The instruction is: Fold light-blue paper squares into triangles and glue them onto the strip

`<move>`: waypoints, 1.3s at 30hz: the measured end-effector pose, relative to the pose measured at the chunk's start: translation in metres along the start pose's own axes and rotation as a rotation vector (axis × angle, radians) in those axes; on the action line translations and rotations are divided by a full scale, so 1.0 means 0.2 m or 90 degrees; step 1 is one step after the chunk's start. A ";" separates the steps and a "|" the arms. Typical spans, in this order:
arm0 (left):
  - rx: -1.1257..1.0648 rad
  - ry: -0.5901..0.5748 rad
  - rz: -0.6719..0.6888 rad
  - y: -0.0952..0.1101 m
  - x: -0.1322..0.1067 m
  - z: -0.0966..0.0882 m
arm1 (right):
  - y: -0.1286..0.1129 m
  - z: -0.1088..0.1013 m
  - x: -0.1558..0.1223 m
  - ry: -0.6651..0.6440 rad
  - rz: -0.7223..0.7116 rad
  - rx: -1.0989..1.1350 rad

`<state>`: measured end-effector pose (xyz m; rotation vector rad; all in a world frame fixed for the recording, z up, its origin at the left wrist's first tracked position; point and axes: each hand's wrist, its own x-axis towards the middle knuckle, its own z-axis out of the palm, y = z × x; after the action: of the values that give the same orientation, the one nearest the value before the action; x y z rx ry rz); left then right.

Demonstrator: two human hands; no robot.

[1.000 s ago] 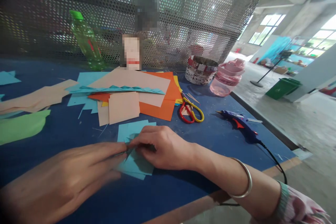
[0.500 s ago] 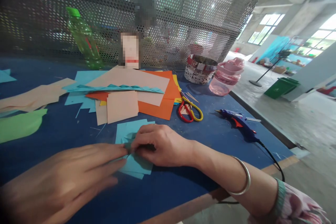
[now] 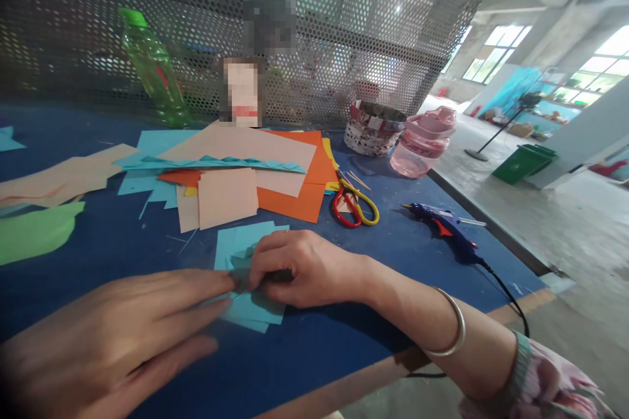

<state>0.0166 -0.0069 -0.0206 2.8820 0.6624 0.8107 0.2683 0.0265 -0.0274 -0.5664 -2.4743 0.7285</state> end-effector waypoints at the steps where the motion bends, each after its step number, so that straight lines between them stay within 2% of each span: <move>1: 0.001 -0.008 -0.009 0.01 0.00 0.00 | 0.00 0.00 0.00 -0.002 -0.001 0.001; 3: 0.014 -0.029 -0.008 0.01 0.00 0.00 | 0.00 0.00 0.00 -0.004 -0.004 0.002; 8: 0.043 -0.029 0.017 0.00 0.01 -0.01 | 0.00 0.00 0.00 -0.014 -0.013 -0.006; 14: 0.073 -0.035 0.086 -0.02 0.03 0.00 | 0.00 0.00 0.00 -0.017 -0.013 -0.013; 22: 0.074 -0.084 0.023 0.00 0.03 0.00 | 0.00 -0.01 0.00 -0.018 -0.009 -0.005; 30: 0.033 -0.080 0.003 0.01 0.03 0.00 | 0.01 0.00 0.00 -0.025 -0.003 0.004; 35: 0.031 -0.068 0.004 -0.01 0.02 0.01 | 0.00 0.00 0.00 -0.021 -0.010 -0.016; 39: 0.027 -0.061 0.043 -0.02 0.01 0.02 | 0.00 0.00 0.00 -0.030 -0.021 -0.045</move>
<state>0.0183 -0.0019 -0.0235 2.9740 0.5825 0.6691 0.2684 0.0260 -0.0268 -0.5388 -2.5558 0.6519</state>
